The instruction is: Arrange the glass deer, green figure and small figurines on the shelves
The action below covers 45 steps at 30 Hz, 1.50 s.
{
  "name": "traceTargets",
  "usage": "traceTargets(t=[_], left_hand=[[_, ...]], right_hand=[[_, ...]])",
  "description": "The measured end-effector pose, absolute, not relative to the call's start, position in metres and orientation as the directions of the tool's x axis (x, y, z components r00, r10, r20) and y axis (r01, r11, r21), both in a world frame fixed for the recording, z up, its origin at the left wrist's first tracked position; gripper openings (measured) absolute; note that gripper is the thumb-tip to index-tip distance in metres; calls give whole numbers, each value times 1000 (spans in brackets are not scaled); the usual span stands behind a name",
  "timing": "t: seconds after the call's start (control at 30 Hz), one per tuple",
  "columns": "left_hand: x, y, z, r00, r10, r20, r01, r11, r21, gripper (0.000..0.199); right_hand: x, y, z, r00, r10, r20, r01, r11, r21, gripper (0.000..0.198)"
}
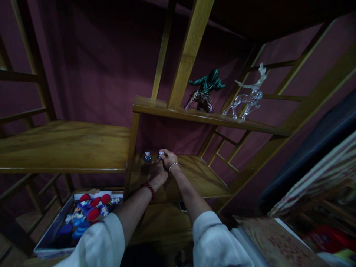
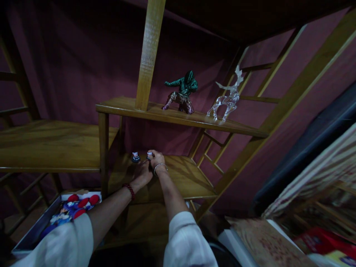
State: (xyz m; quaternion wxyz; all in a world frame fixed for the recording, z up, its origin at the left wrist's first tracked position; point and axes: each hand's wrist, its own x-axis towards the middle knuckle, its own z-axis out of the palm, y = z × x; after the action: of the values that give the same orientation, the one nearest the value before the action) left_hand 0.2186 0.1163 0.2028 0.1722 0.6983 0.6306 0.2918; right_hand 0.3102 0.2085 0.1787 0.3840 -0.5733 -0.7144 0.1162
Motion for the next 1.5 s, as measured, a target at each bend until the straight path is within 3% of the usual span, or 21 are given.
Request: traceTargets(t=[0.13,0.47,0.7,1.0,1.5], left_hand=[[219,118,201,35,981,189,773,-147,618,26],[219,117,201,33,985,167,805,-125,580,28],[219,119,199,42,974,220,784,-169,597,28],[219,120,196,36,974,222,776,-167,608,30],[218,117,198,38,969,246,779,-182,599,26]], right_hand=[[310,208,180,-53,897,440,726,337,-600,35],[308,208,186,-68,923,379,692,317,-649,21],[312,213,175,-77,911,405,687,343,-641,41],[310,206,183,-34,929,368,709,282,-646,28],[318,215,168,-34,925,378,711,288,-642,30]])
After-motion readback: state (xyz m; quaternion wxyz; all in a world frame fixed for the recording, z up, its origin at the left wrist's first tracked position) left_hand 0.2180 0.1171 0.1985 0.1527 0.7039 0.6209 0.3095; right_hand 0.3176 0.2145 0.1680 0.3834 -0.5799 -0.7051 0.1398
